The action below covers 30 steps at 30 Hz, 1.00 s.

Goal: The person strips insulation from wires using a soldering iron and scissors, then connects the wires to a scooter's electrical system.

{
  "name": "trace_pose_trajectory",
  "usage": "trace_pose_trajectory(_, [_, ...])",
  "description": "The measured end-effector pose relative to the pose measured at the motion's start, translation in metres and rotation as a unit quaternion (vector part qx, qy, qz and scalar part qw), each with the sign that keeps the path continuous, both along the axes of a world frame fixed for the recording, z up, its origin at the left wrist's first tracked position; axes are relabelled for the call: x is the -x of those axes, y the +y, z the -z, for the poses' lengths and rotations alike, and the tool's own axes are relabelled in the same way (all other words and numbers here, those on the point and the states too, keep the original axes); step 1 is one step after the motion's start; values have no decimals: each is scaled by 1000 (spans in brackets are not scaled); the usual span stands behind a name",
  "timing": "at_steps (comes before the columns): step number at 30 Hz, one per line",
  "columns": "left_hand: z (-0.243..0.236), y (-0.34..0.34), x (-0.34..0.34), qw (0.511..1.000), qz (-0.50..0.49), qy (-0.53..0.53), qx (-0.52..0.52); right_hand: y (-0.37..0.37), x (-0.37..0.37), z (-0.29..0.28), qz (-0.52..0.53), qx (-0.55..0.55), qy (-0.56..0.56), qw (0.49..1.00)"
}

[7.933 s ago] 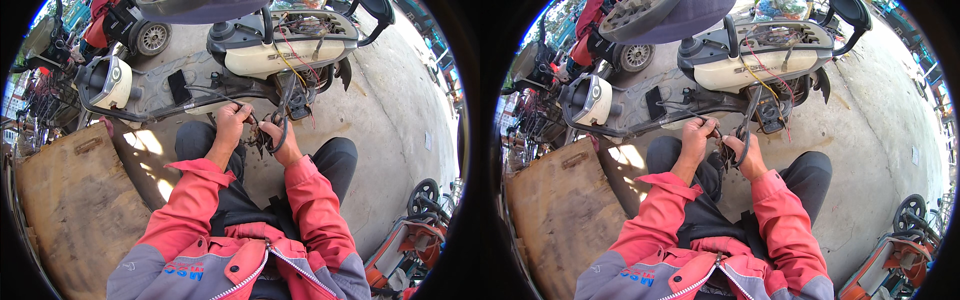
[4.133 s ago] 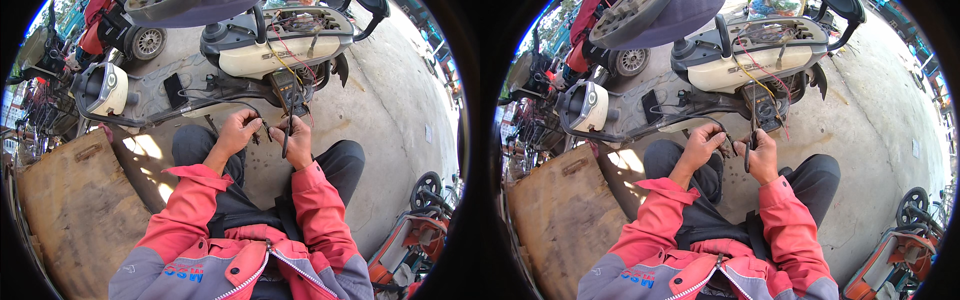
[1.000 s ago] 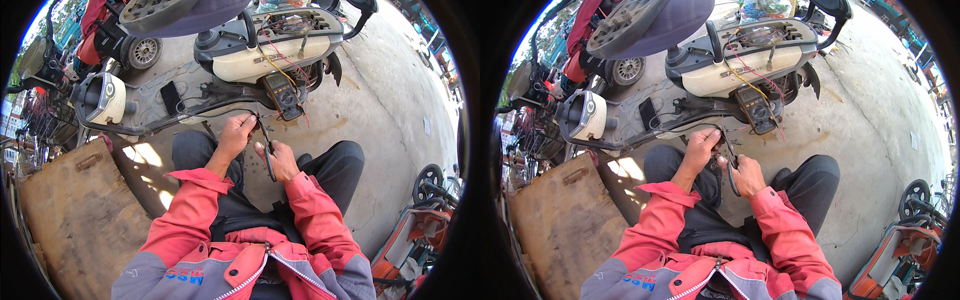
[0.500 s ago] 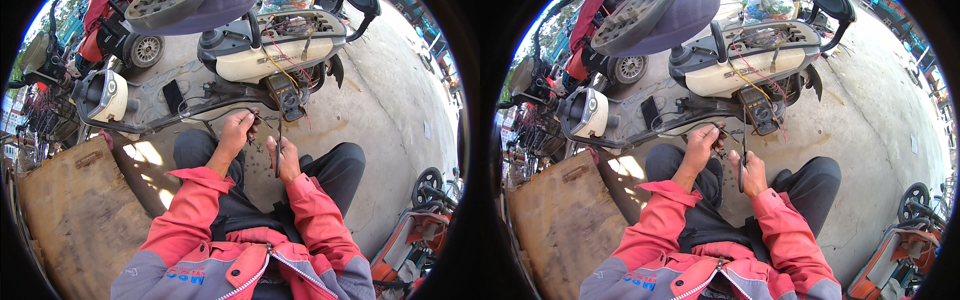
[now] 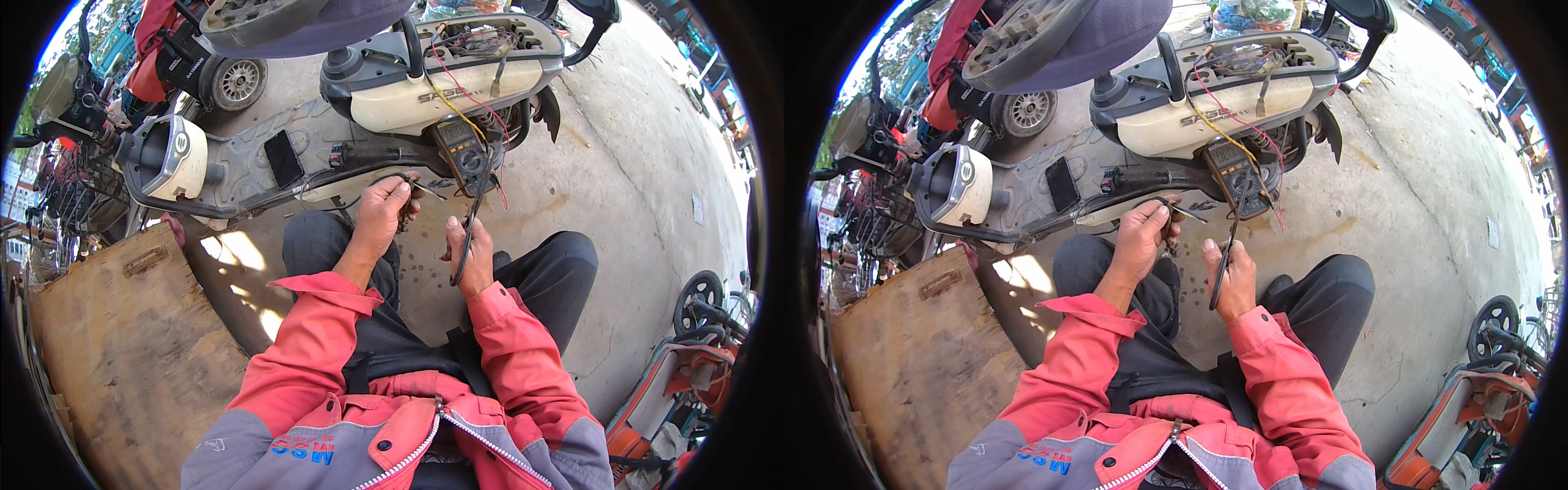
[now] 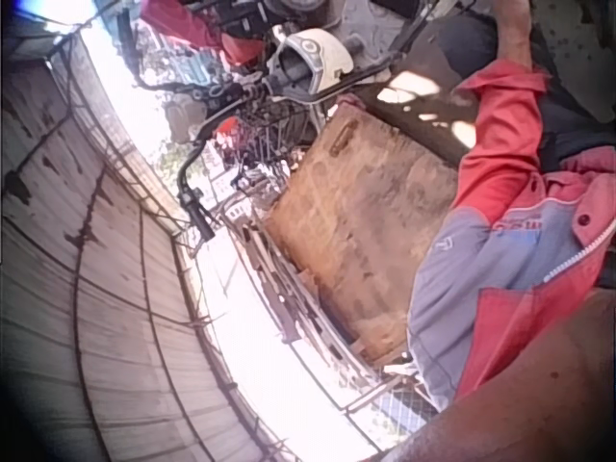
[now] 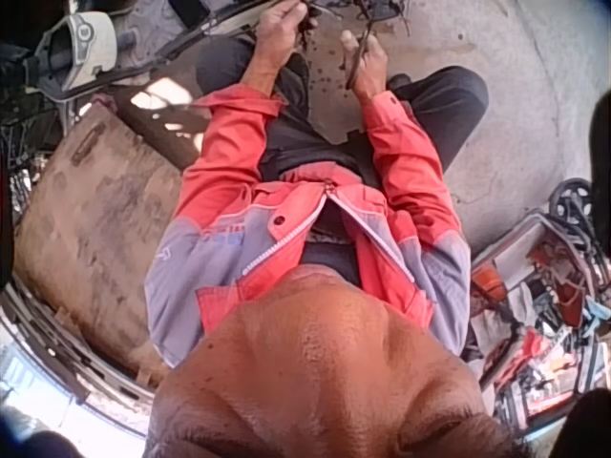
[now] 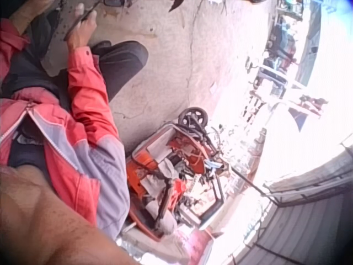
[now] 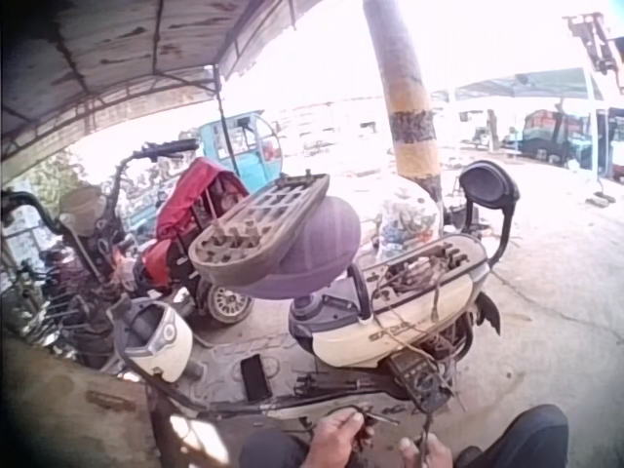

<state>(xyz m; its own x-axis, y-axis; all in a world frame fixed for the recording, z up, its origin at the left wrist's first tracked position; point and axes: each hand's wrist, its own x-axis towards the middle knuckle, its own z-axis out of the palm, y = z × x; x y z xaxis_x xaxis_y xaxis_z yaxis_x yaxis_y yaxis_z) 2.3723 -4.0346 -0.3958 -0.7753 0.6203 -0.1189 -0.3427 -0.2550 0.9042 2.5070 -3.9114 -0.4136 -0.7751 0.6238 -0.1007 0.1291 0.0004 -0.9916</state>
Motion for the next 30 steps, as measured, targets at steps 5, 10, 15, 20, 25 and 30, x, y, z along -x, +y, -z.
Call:
trace_pose_trajectory(5, [-3, -1, -1, 1000, -10, -9, -15, -1, 0, 7, -28, -10, -36, 999])
trace_pose_trajectory(10, [-8, 0, -2, 999, -33, 4, -11, -3, -3, -2, -92, -38, -122, 988])
trace_pose_trajectory(15, [-9, -2, -1, 999, -46, 29, 0, -4, -9, -10, -149, -48, -153, 976])
trace_pose_trajectory(20, [-6, -3, 0, 998, -54, 35, -9, 1, -12, -8, -185, -14, -140, 973])
trace_pose_trajectory(25, [-5, -5, 2, 996, -77, 46, -10, 6, -17, -8, -202, -14, -137, 970])
trace_pose_trajectory(30, [-1, -5, 5, 995, -76, 53, -19, 14, -19, -10, -243, -58, -169, 953])
